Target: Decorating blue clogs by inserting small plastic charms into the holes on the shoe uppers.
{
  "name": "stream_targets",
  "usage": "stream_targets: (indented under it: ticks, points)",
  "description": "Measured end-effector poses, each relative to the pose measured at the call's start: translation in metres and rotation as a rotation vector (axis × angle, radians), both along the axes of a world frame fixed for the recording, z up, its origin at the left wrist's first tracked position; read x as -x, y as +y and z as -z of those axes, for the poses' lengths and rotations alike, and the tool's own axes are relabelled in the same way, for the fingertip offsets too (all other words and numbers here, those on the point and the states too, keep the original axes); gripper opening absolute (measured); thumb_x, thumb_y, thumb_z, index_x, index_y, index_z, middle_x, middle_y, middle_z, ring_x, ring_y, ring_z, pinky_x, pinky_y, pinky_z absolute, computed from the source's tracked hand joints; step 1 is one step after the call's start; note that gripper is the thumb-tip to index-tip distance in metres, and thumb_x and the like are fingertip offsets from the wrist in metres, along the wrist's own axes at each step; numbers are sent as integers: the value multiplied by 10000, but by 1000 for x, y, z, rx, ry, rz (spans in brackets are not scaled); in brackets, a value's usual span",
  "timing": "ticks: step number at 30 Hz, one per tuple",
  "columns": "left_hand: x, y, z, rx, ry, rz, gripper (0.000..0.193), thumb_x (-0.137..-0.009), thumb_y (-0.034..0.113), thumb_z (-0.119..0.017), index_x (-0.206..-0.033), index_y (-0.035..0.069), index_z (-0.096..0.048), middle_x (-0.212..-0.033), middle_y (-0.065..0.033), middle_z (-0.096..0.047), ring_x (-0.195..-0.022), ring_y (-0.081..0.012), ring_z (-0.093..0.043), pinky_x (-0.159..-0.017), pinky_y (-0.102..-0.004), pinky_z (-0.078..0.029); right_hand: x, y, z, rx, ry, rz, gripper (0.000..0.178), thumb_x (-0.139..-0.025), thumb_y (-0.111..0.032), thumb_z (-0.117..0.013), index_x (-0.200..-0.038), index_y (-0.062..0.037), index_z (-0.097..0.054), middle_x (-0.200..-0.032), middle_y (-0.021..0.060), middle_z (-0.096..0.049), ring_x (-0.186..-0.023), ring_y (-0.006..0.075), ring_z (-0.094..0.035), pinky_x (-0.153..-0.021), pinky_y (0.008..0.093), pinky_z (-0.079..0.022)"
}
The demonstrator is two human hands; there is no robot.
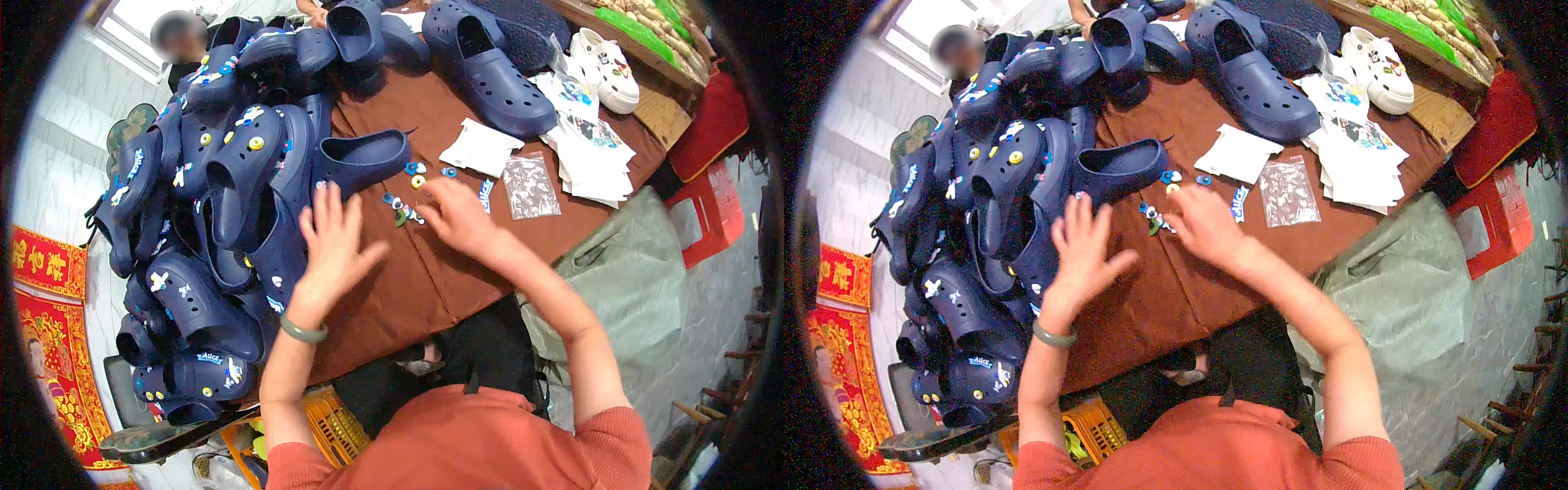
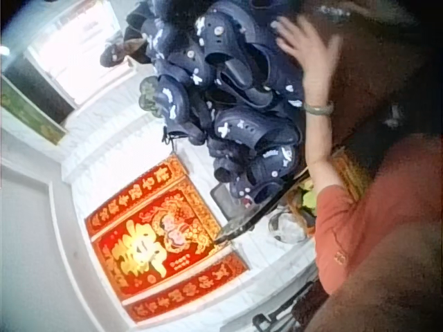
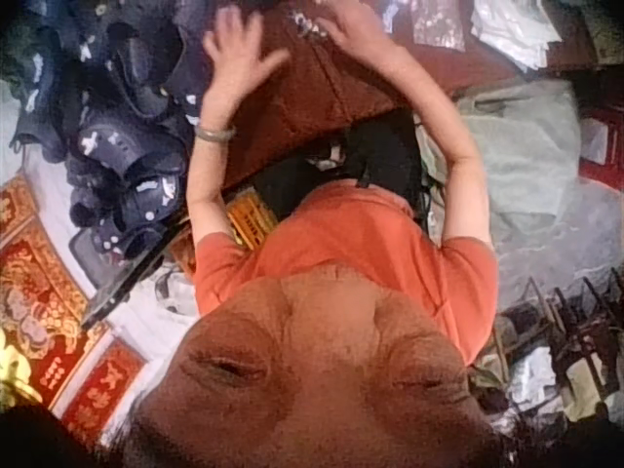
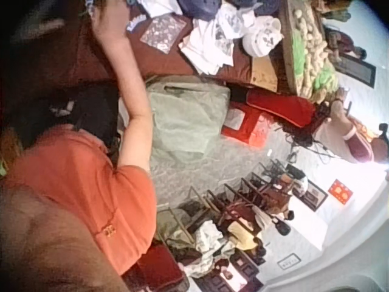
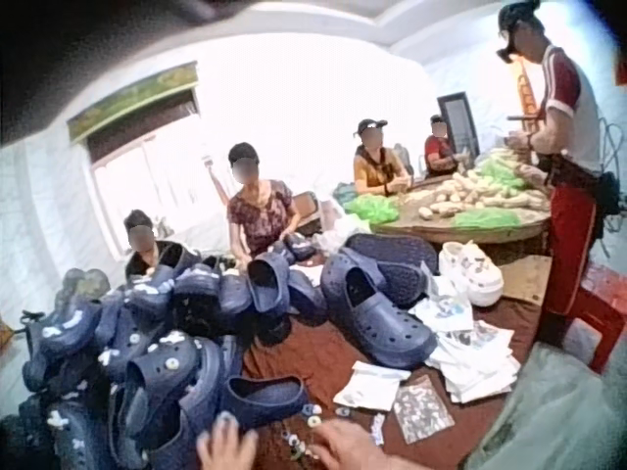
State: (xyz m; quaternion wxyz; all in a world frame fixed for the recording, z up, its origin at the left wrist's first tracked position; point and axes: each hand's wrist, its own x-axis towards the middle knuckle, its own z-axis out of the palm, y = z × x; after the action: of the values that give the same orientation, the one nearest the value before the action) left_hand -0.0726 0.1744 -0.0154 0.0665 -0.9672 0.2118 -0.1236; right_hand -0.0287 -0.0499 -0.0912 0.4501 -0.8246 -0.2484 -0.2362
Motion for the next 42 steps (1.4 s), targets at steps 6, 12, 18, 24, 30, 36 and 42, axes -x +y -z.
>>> stream_targets:
  ticks: [6, 12, 18, 24, 30, 36, 42]
  points:
    - [42, 1, 27, 80, 677, -50, 885, -816, 559, -593, -1440, 26, -261, -1473, -300, -201, -1358, -477, -192, -1065, -626, -138, -147, -93, -27, 431, -194, 606, 524, -742, -322, -716, -1104, -25, -481, -1125, 192, -483, -1021, 382, -501, -791, 483, -457]
    - [48, -1, 29, 59, 668, -54, 878, -825, 520, -610, -1460, 61, -213, -1497, -277, -139, -1368, -481, -162, -1005, -656, -268, -238, -141, -46, 451, 18, 717, 725, -759, -576, -649, -1174, 1, -505, -1133, 185, -542, -1046, 396, -539, -858, 506, -473]
    - [50, 0, 35, 17, 638, -77, 871, -828, 523, -589, -1465, 76, -198, -1497, -276, -130, -1359, -498, -161, -999, -661, -276, -251, -85, -75, 731, -15, 768, 572, -760, -617, -606, -942, -85, -706, -1085, 168, -617, -1073, 301, -575, -889, 464, -349]
    - [49, -2, 33, 50, 667, -88, 858, -835, 526, -575, -1469, 90, -195, -1511, -260, -95, -1367, -495, -140, -1015, -664, -248, -285, -80, -60, 456, 263, 760, 363, -820, -443, -567, -935, -124, -698, -986, 110, -687, -948, 274, -647, -840, 435, -384]
    - [52, 2, 29, 136, 676, -81, 850, -833, 500, -607, -1465, 87, -217, -1510, -255, -129, -1374, -492, -118, -1035, -659, -211, -232, -103, -83, 28, -28, 579, 420, -799, -484, -597, -768, -72, -668, -677, 160, -631, -747, 301, -636, -715, 393, -432]
    - [-53, -15, -29, 1337, 468, 1, 791, -876, 223, -631, -1463, 24, -140, -1469, -204, -289, -1301, -265, -398, -1012, -355, -398, -148, -117, -93, 177, -294, 199, 136, -830, -195, -621, -879, -95, -699, -934, 78, -651, -961, 255, -512, -936, 369, -324]
    - [-160, -45, -109, 1630, 439, 293, 891, -814, 335, -724, -1444, 13, -181, -1328, -157, -453, -1178, -248, -492, -942, -355, -445, -112, -104, -80, 207, -308, -115, 158, -773, -138, -701, -921, -102, -657, -869, 38, -628, -907, 218, -545, -1018, 407, -245]
